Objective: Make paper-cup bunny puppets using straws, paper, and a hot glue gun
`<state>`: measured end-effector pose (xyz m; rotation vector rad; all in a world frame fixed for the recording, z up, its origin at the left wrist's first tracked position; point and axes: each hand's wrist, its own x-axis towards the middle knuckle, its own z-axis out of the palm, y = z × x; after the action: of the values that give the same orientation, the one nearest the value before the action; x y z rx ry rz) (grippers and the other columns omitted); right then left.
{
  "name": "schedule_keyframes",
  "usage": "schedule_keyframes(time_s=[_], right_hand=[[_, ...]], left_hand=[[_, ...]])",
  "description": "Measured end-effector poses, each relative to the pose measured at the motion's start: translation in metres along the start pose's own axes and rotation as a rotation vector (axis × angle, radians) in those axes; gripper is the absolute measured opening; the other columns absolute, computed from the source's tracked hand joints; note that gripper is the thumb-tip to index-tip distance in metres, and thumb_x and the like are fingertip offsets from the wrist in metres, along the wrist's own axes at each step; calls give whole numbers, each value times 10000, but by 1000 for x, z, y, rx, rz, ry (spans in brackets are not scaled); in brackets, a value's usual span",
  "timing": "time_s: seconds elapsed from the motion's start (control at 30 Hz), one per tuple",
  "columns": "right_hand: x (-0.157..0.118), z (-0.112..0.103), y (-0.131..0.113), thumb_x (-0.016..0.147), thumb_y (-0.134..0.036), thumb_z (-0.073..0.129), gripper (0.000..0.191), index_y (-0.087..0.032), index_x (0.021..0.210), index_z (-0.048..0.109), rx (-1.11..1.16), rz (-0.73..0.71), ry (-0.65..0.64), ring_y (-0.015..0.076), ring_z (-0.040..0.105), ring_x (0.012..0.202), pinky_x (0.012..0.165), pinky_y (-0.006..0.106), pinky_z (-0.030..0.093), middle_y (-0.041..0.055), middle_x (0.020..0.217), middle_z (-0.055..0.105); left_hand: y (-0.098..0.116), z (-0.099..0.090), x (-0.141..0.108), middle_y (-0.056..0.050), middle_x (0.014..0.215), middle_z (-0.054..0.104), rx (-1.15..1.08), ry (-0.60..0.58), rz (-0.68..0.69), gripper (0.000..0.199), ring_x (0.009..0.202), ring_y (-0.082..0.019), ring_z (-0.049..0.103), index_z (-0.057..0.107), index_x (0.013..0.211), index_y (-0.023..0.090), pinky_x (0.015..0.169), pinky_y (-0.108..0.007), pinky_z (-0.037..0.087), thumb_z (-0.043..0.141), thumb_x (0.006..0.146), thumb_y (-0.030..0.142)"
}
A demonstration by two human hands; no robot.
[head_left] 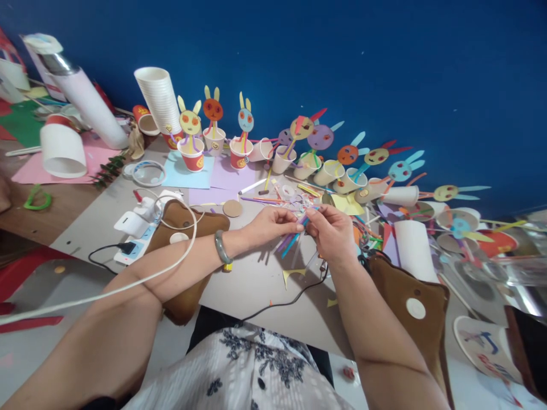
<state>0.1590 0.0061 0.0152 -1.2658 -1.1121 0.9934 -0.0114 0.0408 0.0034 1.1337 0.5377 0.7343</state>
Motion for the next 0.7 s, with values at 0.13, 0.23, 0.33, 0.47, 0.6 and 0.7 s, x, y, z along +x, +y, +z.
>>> schedule_keyframes(time_s=[0.13,0.23,0.33,0.47,0.6,0.7], right_hand=[[3,-2,1,739,-491,868,403,-210,687,583,29,-18,83,62,388,438,446,224,312,-81,498,460],[6,-2,-1,720,-495,879,420,-209,673,575,69,-26,121,53,382,434,432,216,299,-84,505,446],[7,-1,-5,686,-529,887,433,-211,687,594,76,-12,80,51,388,436,416,218,297,-71,554,483],[4,0,-12,701,-518,877,418,-213,678,593,43,-2,29,53,366,426,414,218,284,-78,516,446],[1,0,-12,706,-513,880,420,-209,678,592,23,-17,49,49,357,436,422,211,259,-76,514,458],[3,-3,-8,716,-538,875,413,-211,710,623,-11,-18,37,61,385,455,440,219,292,-68,531,484]], left_hand=[[-4,-3,0,29,607,589,70,-55,-33,448,567,-73,495,649,719,127,579,-246,359,857,692,522],[-8,-4,-2,21,588,597,131,-87,-46,411,541,-70,488,661,707,123,549,-235,338,818,749,501],[-9,-5,-3,14,578,603,148,-72,-51,391,533,-66,485,663,684,124,547,-230,334,803,775,478],[-6,-4,-4,-3,600,630,129,-129,-83,365,546,-71,505,696,699,116,567,-232,361,803,779,456],[2,-4,-4,0,586,617,151,-206,-124,390,541,-77,506,735,722,109,557,-233,363,825,750,487],[7,-3,-6,1,572,606,188,-235,-143,413,529,-74,489,757,734,107,533,-228,341,816,760,515]])
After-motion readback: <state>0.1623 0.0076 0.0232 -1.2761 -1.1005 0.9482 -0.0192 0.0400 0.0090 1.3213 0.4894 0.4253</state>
